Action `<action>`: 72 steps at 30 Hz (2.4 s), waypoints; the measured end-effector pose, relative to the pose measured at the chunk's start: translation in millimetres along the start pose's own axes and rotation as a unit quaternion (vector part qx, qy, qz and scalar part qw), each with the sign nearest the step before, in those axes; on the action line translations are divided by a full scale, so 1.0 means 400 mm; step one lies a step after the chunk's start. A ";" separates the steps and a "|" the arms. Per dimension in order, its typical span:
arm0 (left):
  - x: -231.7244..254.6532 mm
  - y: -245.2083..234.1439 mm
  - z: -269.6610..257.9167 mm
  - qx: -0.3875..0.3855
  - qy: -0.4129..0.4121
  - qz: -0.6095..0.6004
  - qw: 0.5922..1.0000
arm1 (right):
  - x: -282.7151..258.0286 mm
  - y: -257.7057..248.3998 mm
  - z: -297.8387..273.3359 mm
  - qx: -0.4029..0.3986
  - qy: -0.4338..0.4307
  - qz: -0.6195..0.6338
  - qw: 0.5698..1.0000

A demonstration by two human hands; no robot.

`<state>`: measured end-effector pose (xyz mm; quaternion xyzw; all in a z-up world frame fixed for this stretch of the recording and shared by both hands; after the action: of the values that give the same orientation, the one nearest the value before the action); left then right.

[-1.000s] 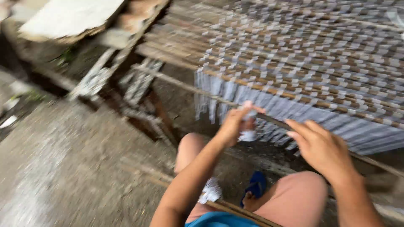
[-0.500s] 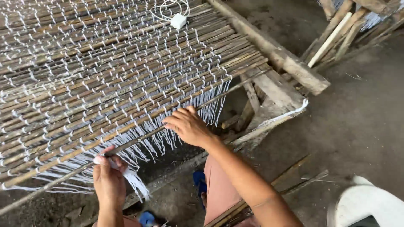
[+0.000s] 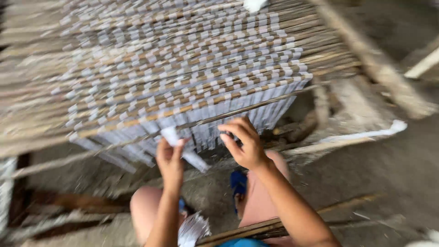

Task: The person is manually weaving white threads onto a wooden stick as part of a larger weaving process, likely for making mats or screens.

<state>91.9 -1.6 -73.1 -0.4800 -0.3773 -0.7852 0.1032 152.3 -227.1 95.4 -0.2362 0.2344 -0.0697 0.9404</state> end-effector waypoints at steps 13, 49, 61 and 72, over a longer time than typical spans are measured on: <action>0.123 0.042 -0.023 -0.016 -0.012 -0.016 1.000 | 0.065 0.433 -0.106 -0.085 0.360 0.376 0.850; 0.095 0.041 -0.031 -0.002 -0.009 -0.006 1.000 | 0.077 0.376 -0.126 -0.080 0.443 0.491 0.746; 0.097 0.065 -0.037 0.013 -0.061 -0.008 0.998 | 0.129 0.376 -0.158 -0.060 0.475 0.479 0.736; 0.127 0.078 -0.034 0.000 -0.002 0.105 0.994 | 0.132 0.399 -0.170 -0.140 0.445 0.400 0.789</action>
<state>72.8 -22.5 -18.9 -0.5184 -0.3248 -0.7693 0.1843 169.7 -127.5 -55.3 -0.1930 0.7076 0.2491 0.6325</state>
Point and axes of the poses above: each hand's wrist, its own z-axis towards the middle knuckle, its own y-axis out of the palm, x = y × z, the point moved 6 cm from there along z, towards the middle knuckle, and after that the axes turned 11 degrees about -z, right-handed, at the moved point
